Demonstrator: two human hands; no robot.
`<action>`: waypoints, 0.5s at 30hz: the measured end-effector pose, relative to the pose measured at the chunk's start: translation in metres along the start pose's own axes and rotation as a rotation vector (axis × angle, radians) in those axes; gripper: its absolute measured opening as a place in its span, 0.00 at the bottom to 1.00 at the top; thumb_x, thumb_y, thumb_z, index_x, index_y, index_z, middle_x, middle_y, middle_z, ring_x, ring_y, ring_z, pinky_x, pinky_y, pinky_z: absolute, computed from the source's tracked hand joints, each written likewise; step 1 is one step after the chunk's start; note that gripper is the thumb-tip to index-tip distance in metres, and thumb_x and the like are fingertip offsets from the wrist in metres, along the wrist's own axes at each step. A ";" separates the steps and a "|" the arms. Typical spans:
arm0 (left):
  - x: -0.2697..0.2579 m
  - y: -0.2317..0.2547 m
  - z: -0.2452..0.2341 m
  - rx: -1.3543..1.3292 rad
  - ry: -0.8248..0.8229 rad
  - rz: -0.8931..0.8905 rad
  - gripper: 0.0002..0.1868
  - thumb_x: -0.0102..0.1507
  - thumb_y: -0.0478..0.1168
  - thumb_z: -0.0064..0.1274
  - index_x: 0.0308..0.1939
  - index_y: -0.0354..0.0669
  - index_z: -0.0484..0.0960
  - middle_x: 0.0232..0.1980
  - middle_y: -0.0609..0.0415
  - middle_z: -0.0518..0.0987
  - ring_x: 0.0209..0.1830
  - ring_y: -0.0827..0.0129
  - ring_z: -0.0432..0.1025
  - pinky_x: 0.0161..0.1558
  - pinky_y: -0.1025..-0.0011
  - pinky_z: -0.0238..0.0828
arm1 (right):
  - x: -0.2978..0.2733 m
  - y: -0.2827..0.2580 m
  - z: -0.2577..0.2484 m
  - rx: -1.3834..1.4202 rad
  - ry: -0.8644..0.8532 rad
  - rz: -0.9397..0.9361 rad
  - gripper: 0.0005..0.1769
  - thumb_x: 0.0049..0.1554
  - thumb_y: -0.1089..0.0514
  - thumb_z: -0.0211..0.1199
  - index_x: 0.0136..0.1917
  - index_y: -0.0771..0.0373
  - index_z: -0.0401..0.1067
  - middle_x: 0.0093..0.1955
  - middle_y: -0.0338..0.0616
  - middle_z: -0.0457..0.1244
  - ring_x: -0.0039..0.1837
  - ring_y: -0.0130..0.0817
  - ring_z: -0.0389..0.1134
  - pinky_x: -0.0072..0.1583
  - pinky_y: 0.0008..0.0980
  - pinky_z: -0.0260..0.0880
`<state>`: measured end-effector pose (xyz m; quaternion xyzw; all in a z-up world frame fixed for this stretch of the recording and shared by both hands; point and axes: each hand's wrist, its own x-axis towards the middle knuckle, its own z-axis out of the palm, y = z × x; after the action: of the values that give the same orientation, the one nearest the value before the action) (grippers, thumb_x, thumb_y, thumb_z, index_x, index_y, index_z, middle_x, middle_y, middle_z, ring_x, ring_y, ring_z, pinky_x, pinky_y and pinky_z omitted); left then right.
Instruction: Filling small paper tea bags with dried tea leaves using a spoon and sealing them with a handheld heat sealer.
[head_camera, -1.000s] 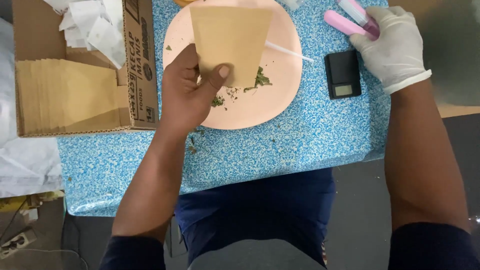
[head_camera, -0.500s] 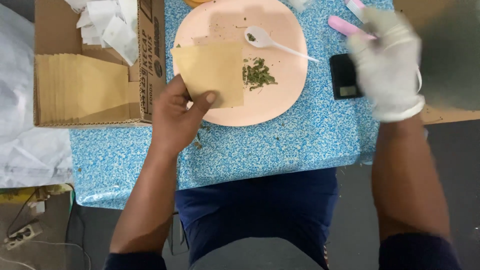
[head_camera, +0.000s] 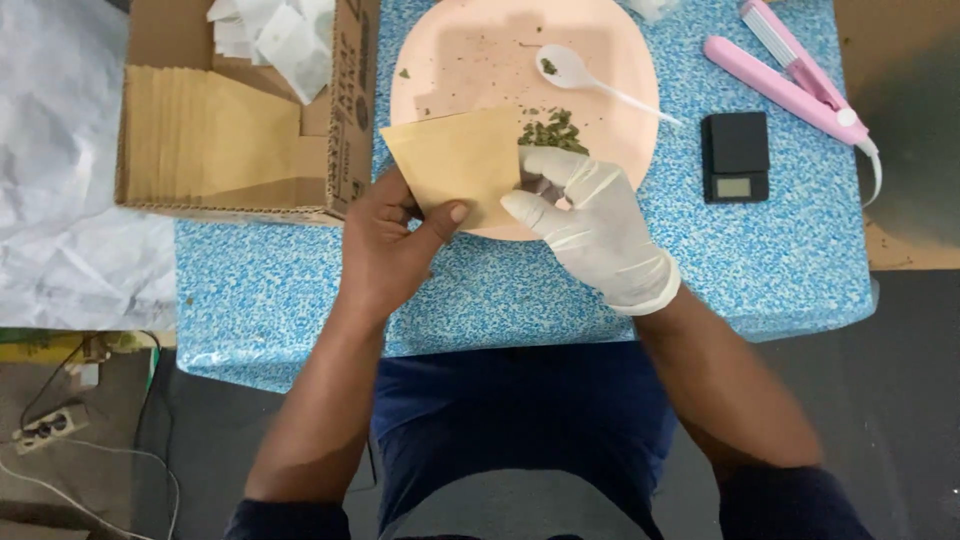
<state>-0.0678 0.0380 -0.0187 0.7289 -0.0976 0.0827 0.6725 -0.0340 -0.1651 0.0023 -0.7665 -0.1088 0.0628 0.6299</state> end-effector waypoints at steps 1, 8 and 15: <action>-0.001 0.000 0.000 0.014 0.010 -0.016 0.20 0.65 0.37 0.61 0.59 0.33 0.77 0.44 0.38 0.81 0.44 0.64 0.74 0.49 0.54 0.76 | 0.000 -0.001 0.005 -0.009 0.011 0.000 0.08 0.56 0.58 0.70 0.51 0.58 0.78 0.42 0.41 0.69 0.45 0.27 0.67 0.53 0.33 0.70; 0.012 -0.008 -0.010 0.002 0.031 0.022 0.14 0.66 0.35 0.60 0.55 0.37 0.79 0.42 0.44 0.81 0.42 0.71 0.71 0.46 0.61 0.75 | 0.005 -0.007 0.005 -0.009 0.008 0.051 0.03 0.59 0.56 0.70 0.45 0.55 0.78 0.37 0.35 0.67 0.42 0.22 0.64 0.50 0.23 0.66; 0.049 0.028 -0.010 0.266 0.060 0.112 0.08 0.69 0.37 0.57 0.52 0.48 0.79 0.41 0.62 0.68 0.33 0.76 0.60 0.43 0.77 0.65 | 0.008 0.008 0.001 -0.085 -0.010 0.031 0.11 0.58 0.60 0.61 0.53 0.61 0.76 0.47 0.35 0.69 0.49 0.26 0.67 0.50 0.25 0.67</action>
<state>-0.0276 0.0441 0.0212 0.8023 -0.1063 0.1542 0.5668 -0.0259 -0.1638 -0.0049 -0.7938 -0.1027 0.0719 0.5951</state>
